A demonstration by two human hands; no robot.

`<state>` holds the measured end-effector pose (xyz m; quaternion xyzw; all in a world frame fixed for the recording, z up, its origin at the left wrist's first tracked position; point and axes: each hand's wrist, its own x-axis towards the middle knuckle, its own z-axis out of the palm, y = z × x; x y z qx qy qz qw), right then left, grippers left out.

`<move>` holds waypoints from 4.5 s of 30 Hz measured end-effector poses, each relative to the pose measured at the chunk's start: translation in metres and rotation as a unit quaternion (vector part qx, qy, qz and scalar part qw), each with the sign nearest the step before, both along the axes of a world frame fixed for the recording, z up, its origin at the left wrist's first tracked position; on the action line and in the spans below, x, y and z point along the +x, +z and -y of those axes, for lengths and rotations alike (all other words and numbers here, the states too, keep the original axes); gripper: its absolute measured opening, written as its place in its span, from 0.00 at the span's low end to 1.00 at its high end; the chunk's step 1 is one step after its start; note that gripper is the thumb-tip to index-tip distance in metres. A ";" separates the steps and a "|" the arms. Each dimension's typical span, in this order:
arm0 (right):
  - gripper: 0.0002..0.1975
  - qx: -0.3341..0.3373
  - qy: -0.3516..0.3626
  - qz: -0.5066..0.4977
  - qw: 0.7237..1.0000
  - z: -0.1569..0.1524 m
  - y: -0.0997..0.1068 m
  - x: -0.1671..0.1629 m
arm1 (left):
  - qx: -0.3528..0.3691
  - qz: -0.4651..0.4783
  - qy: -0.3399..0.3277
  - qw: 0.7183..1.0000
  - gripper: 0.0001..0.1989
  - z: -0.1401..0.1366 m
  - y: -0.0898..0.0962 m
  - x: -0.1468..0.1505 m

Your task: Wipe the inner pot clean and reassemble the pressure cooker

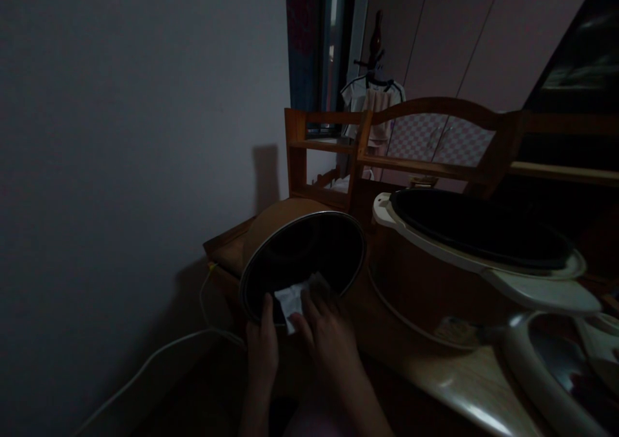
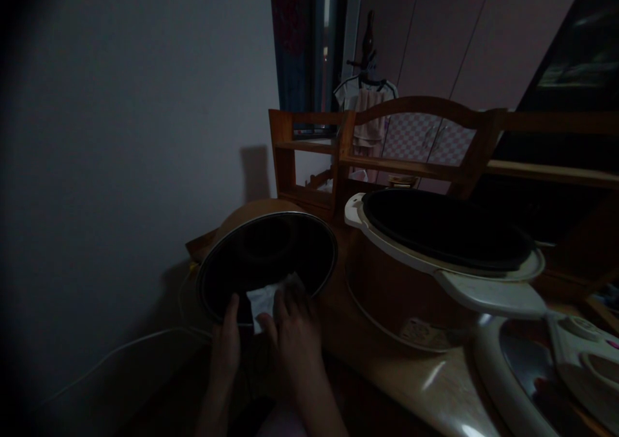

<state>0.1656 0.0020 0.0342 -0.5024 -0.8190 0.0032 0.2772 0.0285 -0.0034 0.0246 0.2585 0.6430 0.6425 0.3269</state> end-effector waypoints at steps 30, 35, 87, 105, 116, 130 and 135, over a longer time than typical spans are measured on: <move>0.28 0.018 0.030 0.021 0.999 -0.011 -0.009 0.010 | 0.023 -0.008 -0.020 1.000 0.38 0.002 0.010 0.008; 0.29 0.008 0.026 0.023 0.999 -0.009 -0.007 0.010 | 0.023 -0.007 -0.024 0.999 0.37 0.002 0.009 0.010; 0.30 -0.005 0.012 -0.003 1.000 -0.005 -0.008 0.007 | 0.021 0.004 -0.013 1.000 0.37 0.001 0.007 0.007; 0.36 0.028 -0.003 0.026 0.999 -0.006 -0.011 0.007 | -0.012 0.004 -0.018 1.000 0.39 0.001 0.006 0.007; 0.25 0.000 0.036 0.049 0.998 -0.004 -0.003 0.014 | 0.035 0.012 -0.021 0.999 0.35 0.002 0.009 0.009; 0.27 0.010 0.034 0.058 0.998 -0.002 -0.001 0.012 | 0.016 -0.004 -0.032 0.999 0.31 0.004 0.012 0.008; 0.27 0.012 0.049 0.070 0.996 -0.008 0.004 0.004 | 0.027 -0.017 -0.029 0.999 0.32 0.003 0.010 0.007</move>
